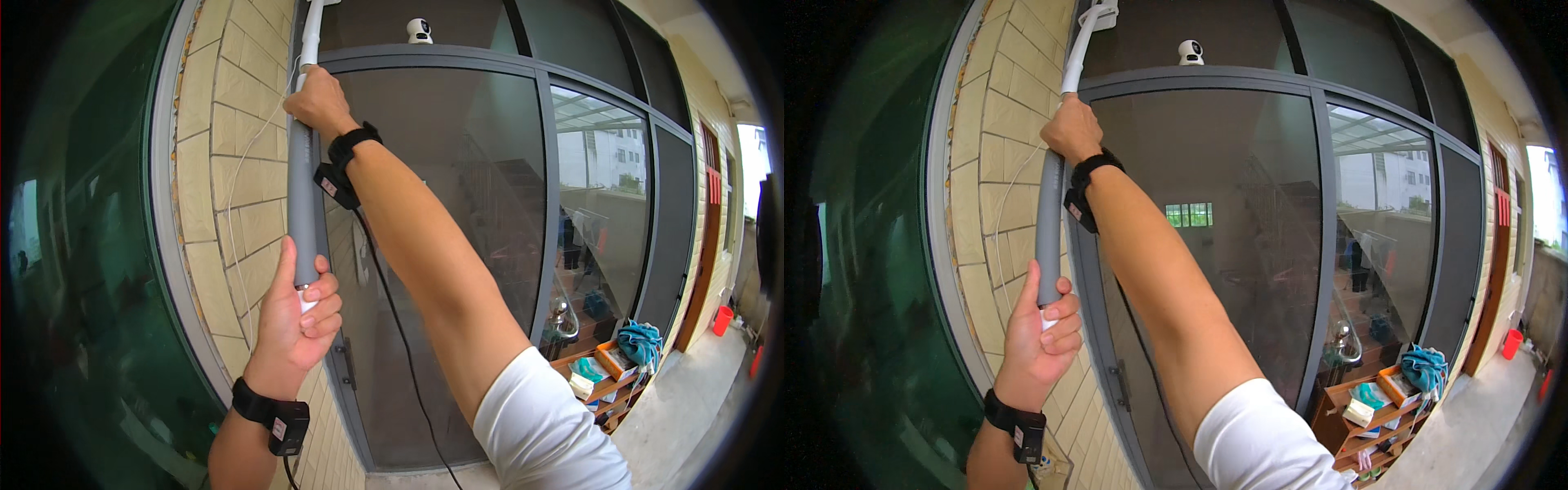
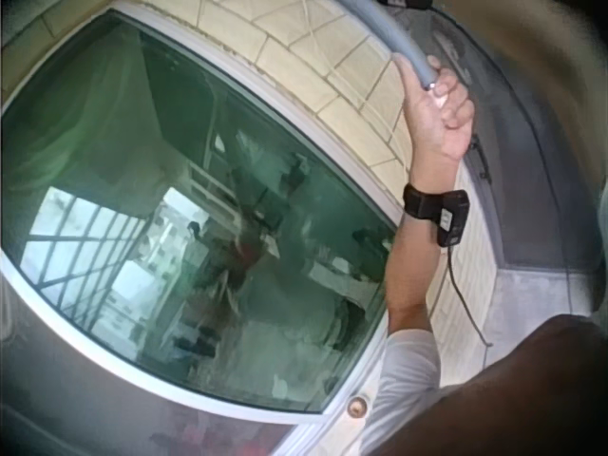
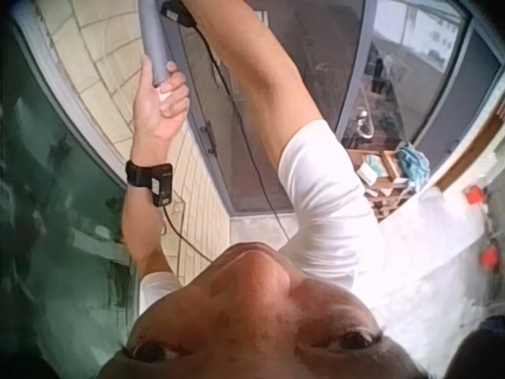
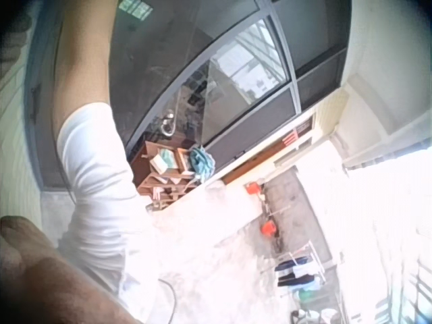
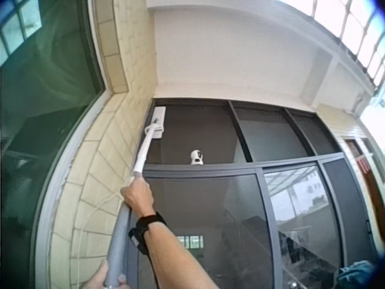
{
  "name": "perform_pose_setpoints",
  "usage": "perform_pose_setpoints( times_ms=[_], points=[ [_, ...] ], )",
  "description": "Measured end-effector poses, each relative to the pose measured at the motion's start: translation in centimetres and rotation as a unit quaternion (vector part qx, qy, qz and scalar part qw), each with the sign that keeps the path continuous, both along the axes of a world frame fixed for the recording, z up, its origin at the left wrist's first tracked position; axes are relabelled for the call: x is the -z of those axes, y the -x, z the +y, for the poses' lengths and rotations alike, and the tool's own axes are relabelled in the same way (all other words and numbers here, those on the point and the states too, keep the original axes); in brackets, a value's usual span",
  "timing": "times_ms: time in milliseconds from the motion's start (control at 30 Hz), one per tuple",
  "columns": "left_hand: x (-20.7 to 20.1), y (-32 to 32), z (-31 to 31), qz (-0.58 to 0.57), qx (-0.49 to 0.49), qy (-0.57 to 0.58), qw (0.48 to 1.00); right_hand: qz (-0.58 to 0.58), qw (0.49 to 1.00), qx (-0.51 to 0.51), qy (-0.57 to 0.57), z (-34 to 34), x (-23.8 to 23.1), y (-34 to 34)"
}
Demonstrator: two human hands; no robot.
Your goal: Using a long-handled squeegee mop to clean glass doors and windows.
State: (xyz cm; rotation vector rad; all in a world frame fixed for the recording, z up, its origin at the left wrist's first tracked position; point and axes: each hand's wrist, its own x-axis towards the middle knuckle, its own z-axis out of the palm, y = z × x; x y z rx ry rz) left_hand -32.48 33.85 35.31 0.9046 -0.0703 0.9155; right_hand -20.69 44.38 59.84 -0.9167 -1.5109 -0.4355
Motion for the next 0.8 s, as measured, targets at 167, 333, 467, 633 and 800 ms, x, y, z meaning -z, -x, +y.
perform_pose_setpoints(
  times_ms=[167, 333, 467, 633, 800],
  points=[
    [4.5, -0.3, -0.6, 0.034, -0.015, 0.035, 0.999, -0.016, 0.999, 0.021, 0.031, -1.9, 5.1, 0.0],
    [10.6, -0.2, -2.2, 0.039, -0.019, 0.068, 0.997, -0.006, 0.996, -0.013, 0.084, -3.2, 11.4, -0.5],
    [15.7, 0.7, -4.4, 0.053, -0.023, 0.077, 0.995, 0.011, 0.985, -0.086, 0.150, -4.1, 16.9, -0.3],
    [22.0, 2.0, -6.4, 0.067, -0.028, 0.109, 0.991, 0.019, 0.971, -0.110, 0.211, -5.7, 23.5, 0.8],
    [24.7, 1.6, -9.1, 0.118, -0.118, 0.094, 0.982, 0.065, 0.966, -0.177, 0.179, -7.0, 27.0, 0.8]
  ],
)
